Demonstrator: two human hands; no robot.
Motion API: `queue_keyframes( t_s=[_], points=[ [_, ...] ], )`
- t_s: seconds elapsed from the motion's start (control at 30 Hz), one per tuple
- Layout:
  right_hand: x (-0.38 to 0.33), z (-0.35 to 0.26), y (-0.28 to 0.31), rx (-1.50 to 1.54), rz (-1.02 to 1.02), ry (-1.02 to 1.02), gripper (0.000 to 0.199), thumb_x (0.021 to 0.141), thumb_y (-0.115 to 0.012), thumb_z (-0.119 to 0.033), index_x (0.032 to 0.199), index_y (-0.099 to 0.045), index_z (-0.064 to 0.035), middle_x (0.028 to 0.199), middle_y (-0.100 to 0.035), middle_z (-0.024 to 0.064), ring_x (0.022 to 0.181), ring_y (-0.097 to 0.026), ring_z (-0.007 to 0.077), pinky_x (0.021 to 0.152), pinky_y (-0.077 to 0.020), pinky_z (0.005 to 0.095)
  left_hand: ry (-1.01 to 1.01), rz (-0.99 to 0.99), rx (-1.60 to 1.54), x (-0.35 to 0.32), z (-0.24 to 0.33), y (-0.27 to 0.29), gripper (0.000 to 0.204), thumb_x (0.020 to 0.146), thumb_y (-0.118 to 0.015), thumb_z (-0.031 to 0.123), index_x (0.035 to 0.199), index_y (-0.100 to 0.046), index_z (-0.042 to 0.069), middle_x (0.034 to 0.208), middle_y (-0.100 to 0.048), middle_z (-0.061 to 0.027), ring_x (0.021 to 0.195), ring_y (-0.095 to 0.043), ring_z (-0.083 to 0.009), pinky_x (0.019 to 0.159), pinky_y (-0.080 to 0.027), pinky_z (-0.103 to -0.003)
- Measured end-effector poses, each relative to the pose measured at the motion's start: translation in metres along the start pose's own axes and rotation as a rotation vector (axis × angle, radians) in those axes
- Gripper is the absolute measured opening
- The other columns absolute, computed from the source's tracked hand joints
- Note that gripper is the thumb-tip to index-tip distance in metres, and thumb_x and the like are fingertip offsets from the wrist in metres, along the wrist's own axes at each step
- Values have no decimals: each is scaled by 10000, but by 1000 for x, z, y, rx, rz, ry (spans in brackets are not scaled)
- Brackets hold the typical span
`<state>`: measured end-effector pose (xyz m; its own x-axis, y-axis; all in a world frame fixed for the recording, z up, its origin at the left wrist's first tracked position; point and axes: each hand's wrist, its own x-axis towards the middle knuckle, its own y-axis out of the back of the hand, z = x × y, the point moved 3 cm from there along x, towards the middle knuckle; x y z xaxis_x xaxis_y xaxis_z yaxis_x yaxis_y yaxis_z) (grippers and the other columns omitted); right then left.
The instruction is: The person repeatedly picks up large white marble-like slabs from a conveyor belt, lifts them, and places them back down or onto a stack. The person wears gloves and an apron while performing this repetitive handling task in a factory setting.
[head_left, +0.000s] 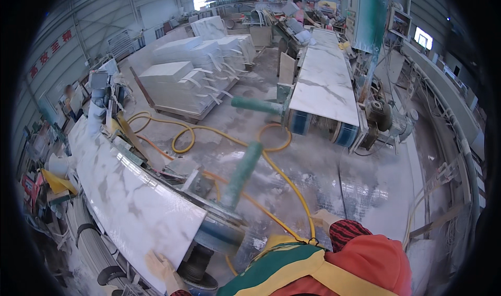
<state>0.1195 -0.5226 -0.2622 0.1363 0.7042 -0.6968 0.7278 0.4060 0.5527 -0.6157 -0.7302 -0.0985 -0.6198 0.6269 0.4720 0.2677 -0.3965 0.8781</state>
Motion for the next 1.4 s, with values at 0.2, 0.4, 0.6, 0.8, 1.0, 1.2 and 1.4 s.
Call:
queue_keyframes(
  t_s=[0.2, 0.4, 0.6, 0.8, 1.0, 1.2, 1.4],
  points=[
    [27, -51, -12, -142, 27, 53, 611, 836, -688, -615, 1138, -778, -91, 1072, -768, 175, 1025, -733, 359, 918, -554, 476, 51, 57, 157, 9, -20, -22, 469, 1013, -560, 334, 1437, -586, 134, 1457, -575, -183, 1339, -532, -372, 1103, -419, -513],
    [-11, -142, -55, -90, -157, 390, 567, 898, -623, -562, 1298, -725, -173, 1282, -709, 161, 1218, -653, 344, 1071, -483, 459, 169, -45, 238, 14, 31, 10, 480, 1064, -496, 364, 1503, -520, 169, 1519, -534, -141, 1369, -500, -353, 1112, -398, -480],
    [-30, -169, -43, -244, -199, 454, 584, 877, -638, -543, 1310, -716, -157, 1333, -684, 156, 1240, -638, 344, 1077, -476, 461, 175, -54, 289, 12, 26, 12, 471, 1077, -479, 373, 1508, -513, 188, 1527, -524, -136, 1361, -509, -340, 1084, -410, -483],
    [-12, -121, -31, -495, -158, 297, 576, 872, -647, -566, 1313, -723, -202, 1262, -737, 95, 1167, -691, 297, 1024, -523, 443, 198, -97, 300, 10, 21, 10, 481, 1078, -475, 392, 1513, -505, 187, 1531, -521, -135, 1366, -506, -333, 1087, -403, -492],
    [-11, -98, -33, -529, -166, 247, 563, 891, -622, -562, 1322, -715, -212, 1294, -722, 89, 1194, -677, 312, 1046, -511, 452, 104, -16, 304, 11, 7, -5, 475, 1080, -476, 391, 1508, -513, 189, 1518, -538, -131, 1344, -525, -330, 1082, -415, -495],
    [-28, -126, -26, -482, -131, 359, 526, 899, -595, -548, 1261, -745, -197, 1306, -697, 147, 1215, -647, 365, 1051, -500, 486, 116, 3, 315, 25, 15, 0, 467, 1080, -493, 379, 1482, -538, 145, 1483, -560, -155, 1363, -511, -333, 1114, -403, -462],
    [-41, -138, -24, -480, -210, 337, 603, 925, -593, -555, 1387, -657, -172, 1381, -665, 120, 1277, -622, 328, 1103, -470, 441, 157, -38, 196, 31, 27, 18, 477, 1080, -453, 370, 1485, -525, 128, 1500, -540, -178, 1399, -476, -344, 1163, -352, -475]
  ],
)
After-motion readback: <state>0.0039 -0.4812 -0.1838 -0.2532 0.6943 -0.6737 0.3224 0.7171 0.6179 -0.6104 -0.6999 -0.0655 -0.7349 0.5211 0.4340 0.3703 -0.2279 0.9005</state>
